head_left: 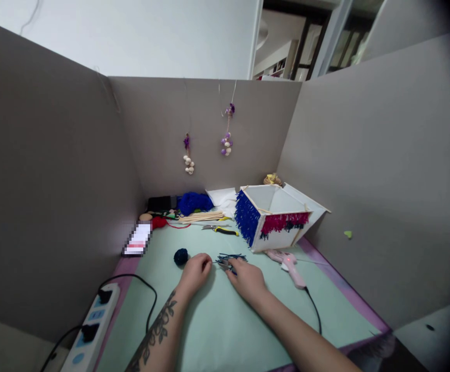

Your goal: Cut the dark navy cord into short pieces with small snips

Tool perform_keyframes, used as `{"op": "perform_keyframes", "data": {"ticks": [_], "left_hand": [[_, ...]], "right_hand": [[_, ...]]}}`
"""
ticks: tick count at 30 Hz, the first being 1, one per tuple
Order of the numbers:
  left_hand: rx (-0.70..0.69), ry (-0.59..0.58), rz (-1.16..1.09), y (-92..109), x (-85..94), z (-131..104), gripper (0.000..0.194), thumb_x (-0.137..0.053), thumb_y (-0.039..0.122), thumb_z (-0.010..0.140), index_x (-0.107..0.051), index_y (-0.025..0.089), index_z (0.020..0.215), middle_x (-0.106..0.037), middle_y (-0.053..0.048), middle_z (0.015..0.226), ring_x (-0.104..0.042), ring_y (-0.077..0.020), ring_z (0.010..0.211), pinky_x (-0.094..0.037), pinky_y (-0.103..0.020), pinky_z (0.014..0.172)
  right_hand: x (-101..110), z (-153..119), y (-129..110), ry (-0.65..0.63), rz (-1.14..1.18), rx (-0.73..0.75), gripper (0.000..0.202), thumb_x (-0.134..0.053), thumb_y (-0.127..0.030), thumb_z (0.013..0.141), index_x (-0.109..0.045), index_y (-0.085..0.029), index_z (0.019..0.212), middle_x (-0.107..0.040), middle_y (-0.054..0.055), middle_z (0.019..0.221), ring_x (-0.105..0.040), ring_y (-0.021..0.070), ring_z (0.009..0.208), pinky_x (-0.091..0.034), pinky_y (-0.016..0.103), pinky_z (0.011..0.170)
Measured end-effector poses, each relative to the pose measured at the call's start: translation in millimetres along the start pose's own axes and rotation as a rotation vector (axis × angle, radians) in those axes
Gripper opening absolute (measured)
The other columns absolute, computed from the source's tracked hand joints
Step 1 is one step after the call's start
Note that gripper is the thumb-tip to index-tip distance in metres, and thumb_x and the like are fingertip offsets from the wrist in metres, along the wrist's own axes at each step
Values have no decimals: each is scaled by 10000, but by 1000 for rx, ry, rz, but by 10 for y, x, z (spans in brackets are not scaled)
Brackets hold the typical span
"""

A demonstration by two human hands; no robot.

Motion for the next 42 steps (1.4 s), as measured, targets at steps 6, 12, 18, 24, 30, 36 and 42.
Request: {"op": "perform_keyframes", "data": {"ticks": [6, 12, 18, 24, 30, 36, 42], "left_hand": [[-26, -7, -19, 37, -12, -2, 177, -420, 192, 801, -591, 181, 760, -624, -42, 775, -558, -170, 739, -405, -265, 685], [-22, 10, -52, 53, 22, -3, 176, -420, 204, 807, -587, 180, 754, -619, -36, 766, -552, -162, 729, -402, -255, 675], [-55, -15, -79, 127, 16, -11, 180, -424, 210, 809, -594, 173, 759, -619, -37, 764, -551, -157, 724, -401, -252, 670], [-75, -43, 31, 172, 33, -17, 176, -439, 193, 803, -614, 178, 794, -640, -61, 814, -559, -186, 788, -406, -287, 746], [-82, -12, 169, 173, 85, -2, 205, -428, 198, 828, -632, 187, 814, -648, -76, 813, -541, -211, 788, -379, -346, 805], [-35, 14, 198, 84, 101, 9, 195, -442, 187, 815, -636, 194, 805, -651, -68, 808, -546, -213, 805, -373, -341, 802], [-9, -26, 214, 42, 34, 10, 201, -438, 175, 802, -638, 187, 809, -644, -64, 793, -558, -203, 796, -384, -314, 764]], "right_hand": [[-66, 92, 50, 33, 91, -25, 238, -453, -312, 860, -651, -252, 979, -675, 41, 998, -618, 192, 860, -412, 250, 685], [-218, 166, 323, 76, 650, -176, 271, -559, -352, 760, -636, -176, 950, -690, 53, 874, -618, 197, 798, -433, 258, 692], [-362, 292, 88, 31, 853, -99, 243, -541, -346, 735, -641, -136, 804, -673, 44, 751, -580, 181, 705, -415, 257, 638], [-232, 298, 205, 91, 717, -103, 237, -469, -323, 762, -608, -151, 675, -609, 19, 628, -529, 161, 626, -368, 240, 579], [-40, 259, 679, 165, 588, -174, 232, -461, -316, 757, -614, -159, 683, -605, 12, 628, -538, 171, 629, -361, 239, 571], [-8, 282, 914, 161, 412, -209, 216, -470, -300, 786, -647, -176, 783, -676, 42, 742, -595, 197, 706, -389, 244, 619], [-16, 283, 942, 132, 269, -248, 216, -486, -294, 806, -665, -193, 869, -693, 65, 804, -624, 206, 770, -389, 244, 645]]}}
Point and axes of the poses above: each hand's wrist, its own z-axis towards the middle knuckle, its own x-axis out of the back of the hand, y = z × x, the point moved 10 cm from there along z, towards the middle knuckle
